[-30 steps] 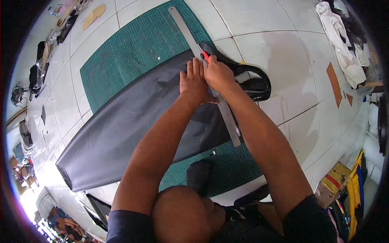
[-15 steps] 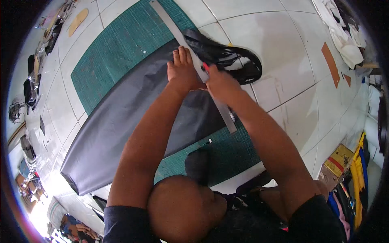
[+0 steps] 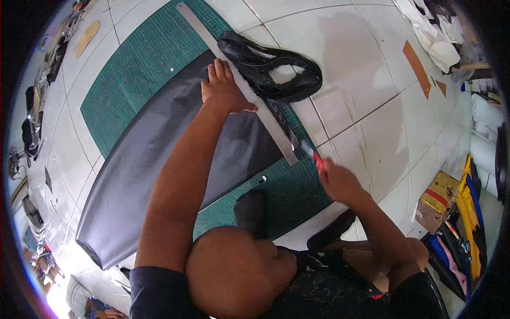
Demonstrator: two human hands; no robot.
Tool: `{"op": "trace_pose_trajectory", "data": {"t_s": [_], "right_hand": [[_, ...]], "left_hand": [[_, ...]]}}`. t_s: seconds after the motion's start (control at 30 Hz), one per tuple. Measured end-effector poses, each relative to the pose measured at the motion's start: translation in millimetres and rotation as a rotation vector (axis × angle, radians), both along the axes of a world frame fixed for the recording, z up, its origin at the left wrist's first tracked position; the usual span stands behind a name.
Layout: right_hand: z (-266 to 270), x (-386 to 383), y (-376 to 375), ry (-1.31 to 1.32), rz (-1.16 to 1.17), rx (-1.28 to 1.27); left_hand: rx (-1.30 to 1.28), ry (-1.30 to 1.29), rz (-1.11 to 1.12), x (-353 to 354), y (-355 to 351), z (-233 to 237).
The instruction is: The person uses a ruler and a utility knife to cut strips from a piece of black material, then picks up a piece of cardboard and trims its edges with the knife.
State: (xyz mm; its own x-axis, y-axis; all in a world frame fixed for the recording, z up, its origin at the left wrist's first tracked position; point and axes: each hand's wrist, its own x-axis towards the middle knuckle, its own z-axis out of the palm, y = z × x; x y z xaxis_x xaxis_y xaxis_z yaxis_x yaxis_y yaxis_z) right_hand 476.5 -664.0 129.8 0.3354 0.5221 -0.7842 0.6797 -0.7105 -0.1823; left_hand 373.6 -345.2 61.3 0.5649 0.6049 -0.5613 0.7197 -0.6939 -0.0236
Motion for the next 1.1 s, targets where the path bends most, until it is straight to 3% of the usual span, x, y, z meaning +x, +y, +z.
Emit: {"op": "trace_pose_trajectory", "data": {"t_s": [0.1, 0.17, 0.2, 0.3, 0.33, 0.4, 0.6, 0.7, 0.77, 0.83, 0.9, 1.0, 1.1], "right_hand": [[-18.8, 5.3, 37.3, 0.21, -0.638, 0.263], [-86.4, -3.4, 29.3, 0.09, -0.47, 0.454], [-94.3, -6.5, 39.2, 0.032, -0.378, 0.542], [-99.5, 3.0, 56.6, 0.243, -0.837, 0.592], [-96.3, 18.4, 63.0, 0.277, -0.957, 0.71], [-108.3, 79.3, 69.3, 0.186, -0.99, 0.799], [-89.9, 153.7, 121.1, -0.365, -0.637, 0.934], [-39.5, 93.0, 150.5, -0.267, -0.783, 1.026], [-32.7, 51.8, 162.3, -0.036, -0.694, 0.929], [-68.1, 18.7, 173.9, 0.198, -0.472, 1.024], [-76.7, -6.9, 205.1, 0.27, -0.445, 0.833], [-94.7, -23.4, 251.3, 0.403, -0.309, 1.092], [-123.3, -12.0, 283.8, 0.099, -0.173, 1.053]], "left_hand": [[-0.002, -0.02, 0.021, 0.5, -0.8, 2.3], [0.0, -0.003, 0.01, 2.3, 0.2, 3.0], [-0.004, 0.008, 0.01, 1.6, -0.2, 5.6], [-0.026, 0.004, 0.031, 0.7, 0.0, 7.4], [-0.006, -0.029, 0.031, -1.7, -0.7, 4.4], [-0.015, -0.005, 0.035, -0.3, -1.2, 1.4], [0.006, -0.008, -0.012, -4.5, 1.8, -2.6], [0.005, -0.057, -0.028, -9.0, 2.1, -0.6], [0.016, -0.106, -0.015, -14.5, 1.9, -5.1], [0.012, -0.137, -0.021, -16.2, 2.6, -5.0], [0.083, -0.196, -0.027, -20.5, 2.7, -23.1], [0.172, -0.209, -0.067, -24.8, 3.2, -44.9], [0.001, -0.172, 0.001, -20.9, 4.0, -11.5]]}}
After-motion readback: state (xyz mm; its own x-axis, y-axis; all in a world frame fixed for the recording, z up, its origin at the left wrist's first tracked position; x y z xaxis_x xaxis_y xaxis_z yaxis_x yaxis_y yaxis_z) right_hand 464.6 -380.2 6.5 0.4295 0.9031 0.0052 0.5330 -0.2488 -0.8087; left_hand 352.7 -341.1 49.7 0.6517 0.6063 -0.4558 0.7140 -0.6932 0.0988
